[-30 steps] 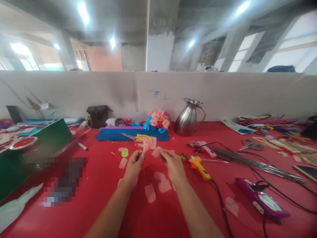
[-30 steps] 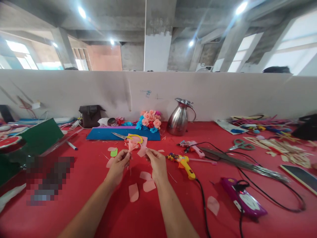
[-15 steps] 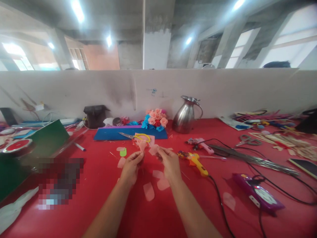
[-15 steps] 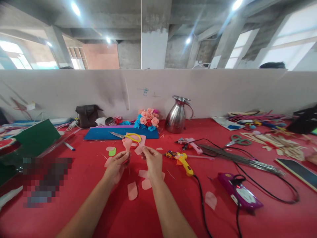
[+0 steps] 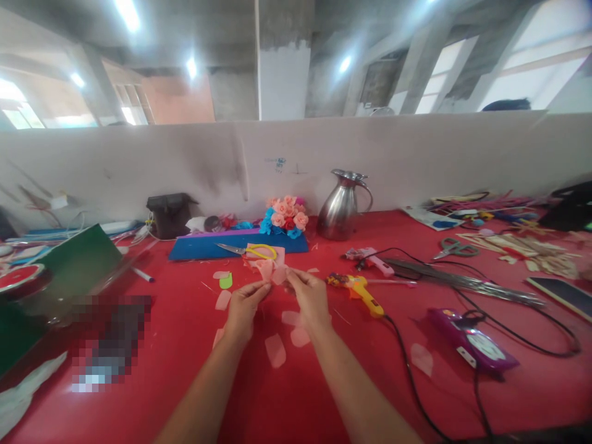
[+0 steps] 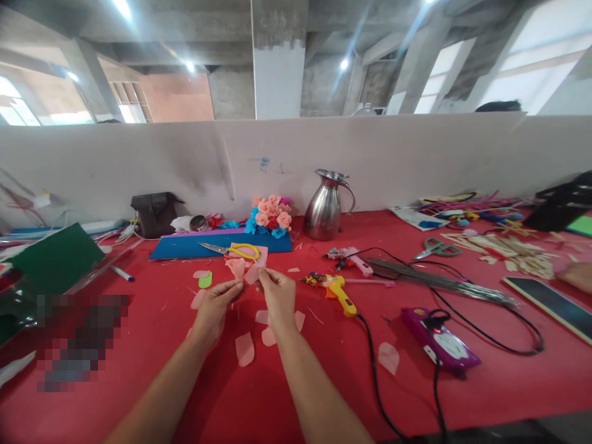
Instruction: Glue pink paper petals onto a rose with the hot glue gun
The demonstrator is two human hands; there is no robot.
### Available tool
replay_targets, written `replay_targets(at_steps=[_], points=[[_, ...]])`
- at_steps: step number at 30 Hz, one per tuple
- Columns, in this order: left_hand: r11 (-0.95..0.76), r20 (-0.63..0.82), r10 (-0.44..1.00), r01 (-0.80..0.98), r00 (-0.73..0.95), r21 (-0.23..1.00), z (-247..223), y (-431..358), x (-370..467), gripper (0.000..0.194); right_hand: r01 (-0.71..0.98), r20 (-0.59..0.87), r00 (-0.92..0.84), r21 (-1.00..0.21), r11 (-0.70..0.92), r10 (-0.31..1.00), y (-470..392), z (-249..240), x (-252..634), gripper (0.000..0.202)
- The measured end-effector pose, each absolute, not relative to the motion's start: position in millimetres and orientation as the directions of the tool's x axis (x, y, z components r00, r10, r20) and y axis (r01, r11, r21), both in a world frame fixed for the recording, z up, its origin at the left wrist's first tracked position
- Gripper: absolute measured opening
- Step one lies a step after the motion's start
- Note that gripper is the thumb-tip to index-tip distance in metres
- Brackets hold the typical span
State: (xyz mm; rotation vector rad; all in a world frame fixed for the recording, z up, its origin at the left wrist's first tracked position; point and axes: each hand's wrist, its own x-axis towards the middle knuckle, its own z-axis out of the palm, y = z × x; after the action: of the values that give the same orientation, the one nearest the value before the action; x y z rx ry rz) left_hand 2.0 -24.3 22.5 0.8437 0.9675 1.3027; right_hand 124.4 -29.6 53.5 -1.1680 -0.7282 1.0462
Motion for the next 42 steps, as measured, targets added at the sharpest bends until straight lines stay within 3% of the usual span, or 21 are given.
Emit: replay_targets(at_steps=[14,42], points=[[0.031,-0.043,0.997,-0.203,-0.056,0.979,23.6,-26.1,2.5,0.03,-0.272,-0.054,0.347,-0.961,0.045,0.936,-31.4,53.6,121.1,0.026],[-0.008,-0.002,0.998,-0.161,-0.061,0.987,22.0,-25.2,2.5,0.025,-0.351,-0.052,0.305,-0.934,0.062,0.951,-38.2,60.3,114.2,0.019]])
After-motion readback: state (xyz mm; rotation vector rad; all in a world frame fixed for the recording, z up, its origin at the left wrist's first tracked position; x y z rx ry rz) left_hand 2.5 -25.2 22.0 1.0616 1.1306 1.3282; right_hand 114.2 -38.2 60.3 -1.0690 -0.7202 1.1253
